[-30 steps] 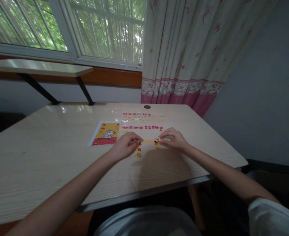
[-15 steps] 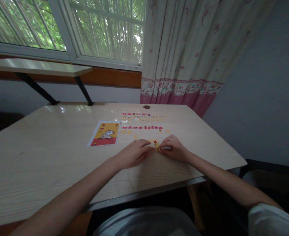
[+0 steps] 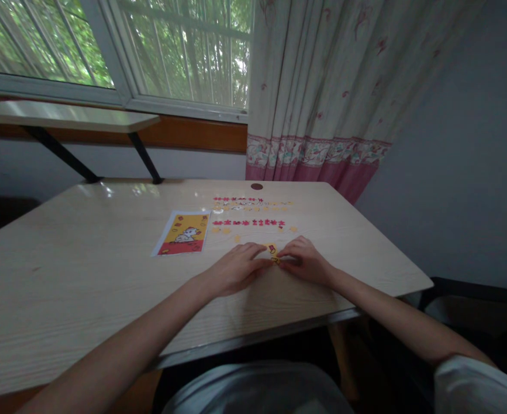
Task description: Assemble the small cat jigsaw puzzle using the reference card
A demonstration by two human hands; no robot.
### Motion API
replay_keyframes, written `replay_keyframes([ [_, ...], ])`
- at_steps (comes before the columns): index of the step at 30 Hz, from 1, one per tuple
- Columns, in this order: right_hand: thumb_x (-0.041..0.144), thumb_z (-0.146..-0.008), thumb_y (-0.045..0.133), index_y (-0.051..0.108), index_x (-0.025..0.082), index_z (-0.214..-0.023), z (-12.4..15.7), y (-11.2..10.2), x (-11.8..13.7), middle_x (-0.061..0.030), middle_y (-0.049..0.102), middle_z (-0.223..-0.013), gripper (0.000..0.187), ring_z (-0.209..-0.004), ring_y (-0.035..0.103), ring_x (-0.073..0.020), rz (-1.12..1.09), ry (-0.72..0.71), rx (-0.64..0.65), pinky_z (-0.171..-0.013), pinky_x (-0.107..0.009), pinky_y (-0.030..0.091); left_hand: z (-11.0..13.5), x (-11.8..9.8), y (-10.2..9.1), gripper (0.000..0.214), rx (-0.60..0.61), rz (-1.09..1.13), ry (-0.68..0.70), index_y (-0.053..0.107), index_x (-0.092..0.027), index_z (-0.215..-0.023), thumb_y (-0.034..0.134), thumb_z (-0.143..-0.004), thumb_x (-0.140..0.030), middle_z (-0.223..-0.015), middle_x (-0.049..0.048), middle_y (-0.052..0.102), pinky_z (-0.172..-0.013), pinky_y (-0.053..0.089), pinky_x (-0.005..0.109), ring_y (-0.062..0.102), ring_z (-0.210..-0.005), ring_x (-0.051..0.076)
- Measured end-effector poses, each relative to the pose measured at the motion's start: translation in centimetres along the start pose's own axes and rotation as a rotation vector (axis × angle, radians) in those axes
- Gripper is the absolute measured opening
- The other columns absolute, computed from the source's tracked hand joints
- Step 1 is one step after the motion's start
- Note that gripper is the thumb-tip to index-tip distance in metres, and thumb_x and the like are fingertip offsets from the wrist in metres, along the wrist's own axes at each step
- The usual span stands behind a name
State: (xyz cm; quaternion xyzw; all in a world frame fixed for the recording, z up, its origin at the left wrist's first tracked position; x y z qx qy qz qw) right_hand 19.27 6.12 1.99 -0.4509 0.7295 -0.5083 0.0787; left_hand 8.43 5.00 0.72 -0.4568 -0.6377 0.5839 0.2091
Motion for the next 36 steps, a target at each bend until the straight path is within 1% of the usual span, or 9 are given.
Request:
replay_keyframes([
  [5,0.032,-0.082,0.061,0.069,0.023,-0.088,0.1,0.0,0.2,-0.0042,0.066,-0.083,0.013,-0.083,0.054,-0.0186,0.029,0.003,0.004,-0.078,-0.034,0.037,-0.1,0.0,0.1,0.031,0.003,-0.021,0.0,0.06,-0.027,-0.117,0.047,-0.089,-0.024,-0.13,0.0091,0.051,-0.095,0.039,0.043,0.047,-0.116,0.026],
  [9,0.032,-0.082,0.061,0.069,0.024,-0.088,0.2,0.0,0.4,-0.0038,0.066,-0.083,0.014,-0.083,0.053,-0.0187,0.049,-0.002,0.013,-0.078,-0.035,0.035,-0.1,-0.1,0.1,0.032,-0.006,-0.035,0.014,0.059,-0.026,-0.118,0.046,-0.09,-0.023,-0.129,0.0095,0.05,-0.095,0.039,0.043,0.047,-0.115,0.026],
  [12,0.032,-0.084,0.059,0.069,0.023,-0.089,0.1,0.0,0.6,-0.0037,0.066,-0.083,0.015,-0.083,0.053,-0.0185,0.071,-0.008,0.03,-0.077,-0.034,0.035,-0.2,-0.1,0.1,0.032,0.002,-0.05,0.007,0.059,-0.027,-0.118,0.046,-0.09,-0.023,-0.128,0.0088,0.051,-0.094,0.039,0.042,0.047,-0.114,0.026],
  [15,0.031,-0.085,0.057,0.069,0.023,-0.088,0.2,0.1,0.8,-0.0032,0.066,-0.082,0.015,-0.082,0.052,-0.0184,0.088,-0.02,0.044,-0.077,-0.034,0.034,-0.3,-0.2,0.2,0.032,0.012,-0.052,0.002,0.059,-0.026,-0.118,0.047,-0.089,-0.021,-0.127,0.0101,0.052,-0.093,0.04,0.043,0.048,-0.113,0.027],
  [24,0.029,-0.086,0.055,0.069,0.022,-0.091,0.2,0.1,0.9,-0.0033,0.066,-0.083,0.016,-0.082,0.051,-0.0178,0.114,-0.042,0.026,-0.077,-0.033,0.034,-0.1,-0.4,0.2,0.032,-0.005,-0.051,0.018,0.058,-0.023,-0.119,0.046,-0.09,-0.023,-0.124,0.012,0.052,-0.092,0.041,0.045,0.047,-0.113,0.028],
  [29,0.026,-0.086,0.055,0.069,0.021,-0.09,0.2,0.0,1.2,-0.0029,0.066,-0.081,0.015,-0.081,0.051,-0.0172,0.117,-0.057,0.008,-0.076,-0.032,0.034,-0.1,-0.3,0.3,0.032,-0.012,-0.077,0.02,0.057,-0.023,-0.12,0.045,-0.09,-0.023,-0.124,0.0113,0.052,-0.091,0.042,0.044,0.048,-0.112,0.027],
  [36,0.026,-0.087,0.053,0.069,0.02,-0.09,0.1,0.2,1.6,-0.004,0.066,-0.083,0.017,-0.083,0.051,-0.0174,0.144,-0.082,0.061,-0.076,-0.032,0.034,-0.5,-0.7,0.2,0.03,0.011,-0.12,0.0,0.058,-0.023,-0.118,0.047,-0.089,-0.02,-0.12,0.0103,0.054,-0.091,0.042,0.043,0.047,-0.111,0.026],
])
Point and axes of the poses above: each hand's wrist, its own z-axis away from the middle knuckle, its own y-axis out of the palm, x = y × z, the point moved 10 cm from there along -z, towards the middle knuckle
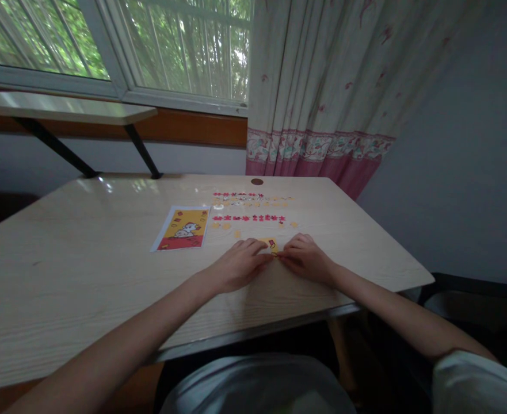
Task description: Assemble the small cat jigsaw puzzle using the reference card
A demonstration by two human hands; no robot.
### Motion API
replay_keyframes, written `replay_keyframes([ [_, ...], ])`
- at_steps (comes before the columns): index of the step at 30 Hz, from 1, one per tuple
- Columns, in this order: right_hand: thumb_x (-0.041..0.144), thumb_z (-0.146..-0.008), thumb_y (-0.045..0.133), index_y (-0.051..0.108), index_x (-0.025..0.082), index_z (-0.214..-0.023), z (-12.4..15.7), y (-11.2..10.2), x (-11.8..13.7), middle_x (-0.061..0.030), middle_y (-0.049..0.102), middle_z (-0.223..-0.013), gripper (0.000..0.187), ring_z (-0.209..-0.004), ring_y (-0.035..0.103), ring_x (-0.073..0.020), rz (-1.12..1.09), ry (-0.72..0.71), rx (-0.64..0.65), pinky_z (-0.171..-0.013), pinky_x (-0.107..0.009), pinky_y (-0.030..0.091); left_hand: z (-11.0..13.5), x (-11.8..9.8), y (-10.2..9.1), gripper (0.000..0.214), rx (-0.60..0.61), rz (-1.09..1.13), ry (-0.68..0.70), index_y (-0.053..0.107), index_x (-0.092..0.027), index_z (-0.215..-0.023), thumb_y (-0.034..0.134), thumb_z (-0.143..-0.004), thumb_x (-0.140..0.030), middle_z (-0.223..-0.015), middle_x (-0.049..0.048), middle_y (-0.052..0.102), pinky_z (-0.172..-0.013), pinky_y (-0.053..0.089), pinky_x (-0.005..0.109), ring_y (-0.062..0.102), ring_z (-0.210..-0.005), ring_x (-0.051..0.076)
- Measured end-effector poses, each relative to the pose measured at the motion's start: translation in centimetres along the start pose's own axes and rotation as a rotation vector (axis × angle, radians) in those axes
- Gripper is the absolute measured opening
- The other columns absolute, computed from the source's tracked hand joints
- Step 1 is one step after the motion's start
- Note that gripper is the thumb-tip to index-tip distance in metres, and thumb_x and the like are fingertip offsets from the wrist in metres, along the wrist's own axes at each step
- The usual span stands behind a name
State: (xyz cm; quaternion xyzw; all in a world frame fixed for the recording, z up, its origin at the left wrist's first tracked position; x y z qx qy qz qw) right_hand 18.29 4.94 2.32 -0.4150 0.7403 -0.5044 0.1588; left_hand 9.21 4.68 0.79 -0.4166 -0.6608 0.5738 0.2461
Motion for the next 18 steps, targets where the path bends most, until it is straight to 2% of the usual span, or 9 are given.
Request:
replay_keyframes([
  [8,0.028,-0.088,0.052,0.068,0.021,-0.087,-0.7,0.2,0.1,-0.0036,0.066,-0.085,0.017,-0.082,0.051,-0.0183,0.049,-0.051,0.083,-0.074,-0.032,0.034,0.0,-0.1,0.1,0.032,0.033,-0.059,-0.001,0.058,-0.026,-0.119,0.047,-0.09,-0.023,-0.123,0.0091,0.052,-0.092,0.041,0.044,0.045,-0.113,0.028],
  [11,0.027,-0.088,0.052,0.067,0.02,-0.087,-1.2,0.4,0.0,-0.0038,0.066,-0.083,0.017,-0.08,0.053,-0.0166,-0.017,-0.067,0.144,-0.073,-0.029,0.037,0.7,0.3,-0.9,0.037,0.031,-0.035,0.017,0.051,-0.028,-0.126,0.046,-0.09,-0.024,-0.126,0.0089,0.05,-0.093,0.04,0.044,0.045,-0.113,0.027],
  [14,0.027,-0.089,0.049,0.066,0.019,-0.091,-1.7,0.7,-0.4,-0.0044,0.067,-0.086,0.019,-0.08,0.056,-0.0147,-0.084,-0.084,0.19,-0.074,-0.027,0.04,1.6,2.3,-3.1,0.039,-0.005,0.007,-0.051,0.047,-0.022,-0.13,0.042,-0.092,-0.029,-0.119,0.0101,0.055,-0.092,0.041,0.041,0.049,-0.108,0.024],
  [16,0.028,-0.09,0.049,0.067,0.019,-0.093,-2.0,0.8,-1.2,-0.005,0.067,-0.088,0.02,-0.082,0.058,-0.015,-0.084,-0.057,0.204,-0.076,-0.028,0.041,2.4,4.5,-4.5,0.037,-0.023,-0.004,-0.144,0.052,-0.017,-0.124,0.039,-0.093,-0.031,-0.113,0.0116,0.058,-0.091,0.041,0.041,0.05,-0.105,0.024],
  [18,0.029,-0.09,0.05,0.067,0.019,-0.096,-2.4,1.1,-2.0,-0.0053,0.067,-0.09,0.02,-0.085,0.058,-0.0159,-0.071,-0.009,0.21,-0.079,-0.029,0.041,3.3,6.5,-5.3,0.036,-0.029,-0.05,-0.214,0.056,-0.017,-0.118,0.037,-0.093,-0.033,-0.11,0.011,0.059,-0.09,0.041,0.041,0.051,-0.104,0.024],
])
Point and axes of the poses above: each hand's wrist, its own z-axis away from the middle knuckle, its own y-axis out of the palm, x = y × z, the point moved 10 cm from there along -z, towards the middle knuckle
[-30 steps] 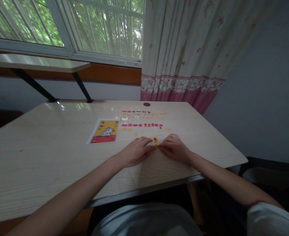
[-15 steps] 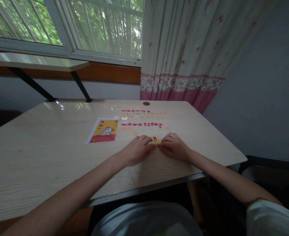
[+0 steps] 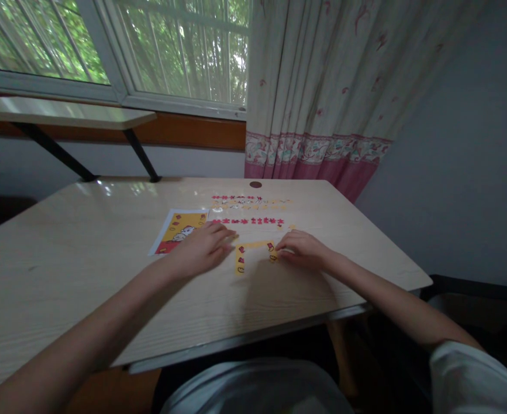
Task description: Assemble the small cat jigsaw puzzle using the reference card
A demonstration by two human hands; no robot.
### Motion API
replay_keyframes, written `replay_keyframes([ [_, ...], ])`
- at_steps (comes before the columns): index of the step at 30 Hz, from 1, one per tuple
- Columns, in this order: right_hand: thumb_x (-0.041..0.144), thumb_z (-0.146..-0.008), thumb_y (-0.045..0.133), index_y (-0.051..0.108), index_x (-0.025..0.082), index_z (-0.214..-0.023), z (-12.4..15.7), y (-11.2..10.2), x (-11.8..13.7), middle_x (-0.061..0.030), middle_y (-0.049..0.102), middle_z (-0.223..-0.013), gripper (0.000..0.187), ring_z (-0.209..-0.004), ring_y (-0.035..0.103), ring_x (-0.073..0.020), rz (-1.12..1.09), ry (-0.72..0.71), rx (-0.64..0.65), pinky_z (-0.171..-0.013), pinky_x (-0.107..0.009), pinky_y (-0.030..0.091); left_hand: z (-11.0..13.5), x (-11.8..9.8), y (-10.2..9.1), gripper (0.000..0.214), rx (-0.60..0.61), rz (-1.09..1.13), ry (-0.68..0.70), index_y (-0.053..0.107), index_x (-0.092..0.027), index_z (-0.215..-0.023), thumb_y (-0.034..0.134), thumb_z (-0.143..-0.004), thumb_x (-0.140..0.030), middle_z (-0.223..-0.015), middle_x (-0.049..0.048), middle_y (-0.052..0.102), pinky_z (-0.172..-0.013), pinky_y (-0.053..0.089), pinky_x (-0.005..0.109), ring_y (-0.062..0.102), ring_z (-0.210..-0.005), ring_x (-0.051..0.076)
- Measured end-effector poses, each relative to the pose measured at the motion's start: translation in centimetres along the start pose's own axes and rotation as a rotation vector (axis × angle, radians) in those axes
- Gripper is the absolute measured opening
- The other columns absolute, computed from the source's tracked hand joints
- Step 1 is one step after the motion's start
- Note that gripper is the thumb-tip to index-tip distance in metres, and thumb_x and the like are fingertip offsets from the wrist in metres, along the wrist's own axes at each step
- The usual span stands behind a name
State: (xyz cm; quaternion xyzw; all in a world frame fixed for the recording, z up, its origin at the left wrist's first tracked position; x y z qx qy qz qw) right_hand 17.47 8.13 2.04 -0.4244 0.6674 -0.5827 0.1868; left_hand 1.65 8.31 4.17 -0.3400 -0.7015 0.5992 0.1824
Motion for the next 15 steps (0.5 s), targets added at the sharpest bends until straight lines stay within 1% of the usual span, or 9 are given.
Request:
replay_keyframes([
  [3,0.03,-0.088,0.053,0.066,0.019,-0.103,-0.4,0.1,-0.8,-0.0058,0.067,-0.094,0.022,-0.089,0.057,-0.0174,0.012,0.052,-0.025,-0.082,-0.032,0.041,0.6,2.2,0.3,0.035,-0.002,-0.029,-0.053,0.06,-0.016,-0.112,0.036,-0.093,-0.032,-0.106,0.0109,0.06,-0.088,0.042,0.04,0.052,-0.1,0.024],
  [5,0.034,-0.087,0.056,0.066,0.02,-0.107,-0.6,0.2,-0.9,-0.007,0.065,-0.097,0.026,-0.092,0.056,-0.0183,0.017,0.067,-0.06,-0.084,-0.033,0.04,0.9,2.8,1.1,0.034,0.0,-0.034,-0.064,0.061,-0.016,-0.111,0.037,-0.092,-0.031,-0.103,0.011,0.059,-0.086,0.043,0.04,0.052,-0.098,0.024],
  [9,0.04,-0.083,0.061,0.066,0.02,-0.109,-0.5,0.5,-1.0,-0.0083,0.062,-0.101,0.033,-0.093,0.054,-0.0196,0.013,0.101,-0.109,-0.084,-0.035,0.04,0.9,2.0,2.3,0.033,-0.009,-0.055,-0.035,0.06,-0.02,-0.114,0.037,-0.092,-0.026,-0.101,0.0096,0.057,-0.083,0.043,0.038,0.051,-0.094,0.023],
  [12,0.039,-0.083,0.061,0.066,0.021,-0.109,-0.3,0.8,-1.0,-0.0078,0.062,-0.101,0.031,-0.094,0.055,-0.0196,0.009,0.107,-0.109,-0.085,-0.035,0.039,0.7,1.6,2.5,0.035,-0.025,-0.124,-0.028,0.058,-0.023,-0.119,0.035,-0.092,-0.023,-0.101,0.0094,0.055,-0.081,0.043,0.038,0.049,-0.091,0.023],
  [15,0.039,-0.084,0.06,0.066,0.021,-0.109,-0.3,0.8,-0.9,-0.0078,0.063,-0.102,0.032,-0.094,0.055,-0.0192,0.008,0.097,-0.112,-0.084,-0.035,0.039,0.2,1.9,2.7,0.036,-0.024,-0.178,-0.045,0.057,-0.025,-0.121,0.035,-0.093,-0.023,-0.1,0.0092,0.054,-0.079,0.042,0.037,0.047,-0.09,0.023],
])
Point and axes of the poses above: each hand's wrist, its own z-axis away from the middle knuckle, its own y-axis out of the palm, x = y × z, the point moved 10 cm from there along -z, towards the middle knuckle
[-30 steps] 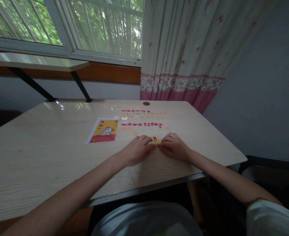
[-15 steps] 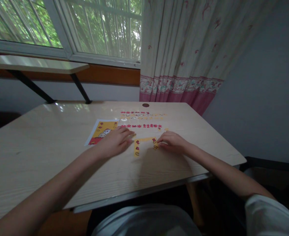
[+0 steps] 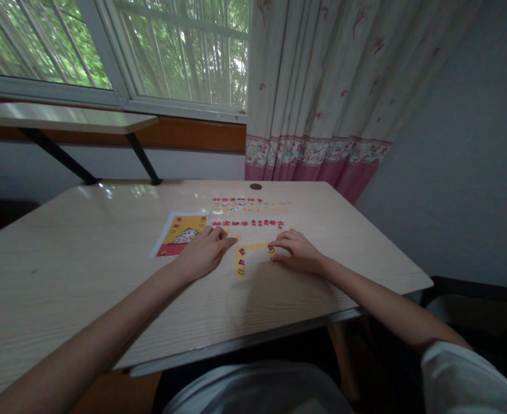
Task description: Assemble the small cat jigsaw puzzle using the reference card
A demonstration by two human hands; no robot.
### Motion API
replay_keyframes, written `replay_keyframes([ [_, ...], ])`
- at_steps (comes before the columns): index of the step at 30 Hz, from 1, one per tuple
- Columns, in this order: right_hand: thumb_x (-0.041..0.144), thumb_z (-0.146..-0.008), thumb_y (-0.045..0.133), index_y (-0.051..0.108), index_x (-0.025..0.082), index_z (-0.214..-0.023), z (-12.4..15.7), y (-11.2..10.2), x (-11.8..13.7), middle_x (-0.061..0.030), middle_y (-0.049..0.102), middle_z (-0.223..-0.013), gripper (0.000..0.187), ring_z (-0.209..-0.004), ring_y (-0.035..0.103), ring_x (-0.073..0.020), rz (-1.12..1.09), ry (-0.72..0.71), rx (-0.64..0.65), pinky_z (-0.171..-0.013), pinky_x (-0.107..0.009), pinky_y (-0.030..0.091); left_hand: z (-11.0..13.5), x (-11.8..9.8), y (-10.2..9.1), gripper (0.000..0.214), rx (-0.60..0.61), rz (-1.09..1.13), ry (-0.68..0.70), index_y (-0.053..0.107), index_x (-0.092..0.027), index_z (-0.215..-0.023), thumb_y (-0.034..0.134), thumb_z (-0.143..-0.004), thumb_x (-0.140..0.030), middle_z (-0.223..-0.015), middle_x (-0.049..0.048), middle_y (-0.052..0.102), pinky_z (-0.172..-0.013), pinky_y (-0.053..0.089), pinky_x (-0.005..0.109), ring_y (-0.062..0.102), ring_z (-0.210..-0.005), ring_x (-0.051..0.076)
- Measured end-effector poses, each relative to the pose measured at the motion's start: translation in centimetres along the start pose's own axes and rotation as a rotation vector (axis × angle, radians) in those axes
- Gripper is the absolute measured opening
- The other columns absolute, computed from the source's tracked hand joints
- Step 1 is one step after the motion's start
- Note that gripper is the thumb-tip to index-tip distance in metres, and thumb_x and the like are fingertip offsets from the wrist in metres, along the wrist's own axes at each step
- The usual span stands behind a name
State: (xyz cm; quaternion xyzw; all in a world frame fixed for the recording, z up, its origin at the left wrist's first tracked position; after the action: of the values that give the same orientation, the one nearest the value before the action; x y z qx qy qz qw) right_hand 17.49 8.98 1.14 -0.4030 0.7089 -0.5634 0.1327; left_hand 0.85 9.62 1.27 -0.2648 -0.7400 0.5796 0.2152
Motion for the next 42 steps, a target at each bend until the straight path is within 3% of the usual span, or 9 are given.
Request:
replay_keyframes([
  [5,0.04,-0.084,0.059,0.066,0.021,-0.109,0.0,0.0,-0.1,-0.0074,0.063,-0.102,0.031,-0.094,0.055,-0.0191,0.006,0.012,0.0,-0.085,-0.035,0.039,-0.8,0.3,-0.5,0.036,-0.024,0.029,0.001,0.056,-0.025,-0.122,0.034,-0.094,-0.028,-0.102,0.0097,0.053,-0.082,0.041,0.039,0.046,-0.092,0.024],
  [12,0.041,-0.084,0.06,0.065,0.021,-0.11,0.0,0.0,-0.3,-0.0079,0.063,-0.103,0.033,-0.095,0.054,-0.02,0.015,0.037,0.005,-0.086,-0.036,0.038,0.4,-2.0,-1.0,0.039,0.002,0.296,0.137,0.056,-0.023,-0.121,0.043,-0.091,-0.045,-0.107,0.0083,0.052,-0.089,0.041,0.04,0.047,-0.098,0.023],
  [24,0.042,-0.086,0.056,0.063,0.022,-0.114,-1.1,0.7,-1.0,-0.0072,0.061,-0.105,0.035,-0.099,0.05,-0.02,0.006,0.066,0.036,-0.09,-0.036,0.035,0.3,-1.5,-0.9,0.044,-0.011,0.191,0.07,0.06,-0.019,-0.116,0.038,-0.092,-0.048,-0.104,0.0101,0.055,-0.087,0.04,0.042,0.048,-0.096,0.025],
  [28,0.042,-0.086,0.056,0.064,0.022,-0.114,-1.3,0.7,-1.0,-0.0076,0.061,-0.105,0.035,-0.099,0.05,-0.0206,0.009,0.082,0.034,-0.09,-0.037,0.035,0.2,-1.5,-1.0,0.049,-0.02,0.149,0.063,0.062,-0.018,-0.113,0.045,-0.086,-0.056,-0.105,0.011,0.055,-0.086,0.04,0.043,0.048,-0.097,0.027],
  [42,0.043,-0.089,0.052,0.063,0.022,-0.116,-1.4,0.8,-1.1,-0.0077,0.061,-0.102,0.036,-0.096,0.051,-0.0195,0.016,0.082,0.023,-0.089,-0.035,0.035,-0.1,-0.1,-0.3,0.051,-0.028,0.219,0.057,0.06,-0.02,-0.118,0.048,-0.085,-0.057,-0.109,0.0109,0.055,-0.09,0.039,0.043,0.048,-0.099,0.027],
])
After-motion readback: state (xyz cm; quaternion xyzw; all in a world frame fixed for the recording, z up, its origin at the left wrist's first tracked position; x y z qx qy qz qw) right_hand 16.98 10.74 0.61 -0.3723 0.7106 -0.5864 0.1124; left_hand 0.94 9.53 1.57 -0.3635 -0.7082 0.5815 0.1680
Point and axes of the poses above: each hand's wrist, its own z-axis away from the middle knuckle, its own y-axis out of the palm, x = y × z, the point moved 10 cm from there along -z, towards the middle knuckle
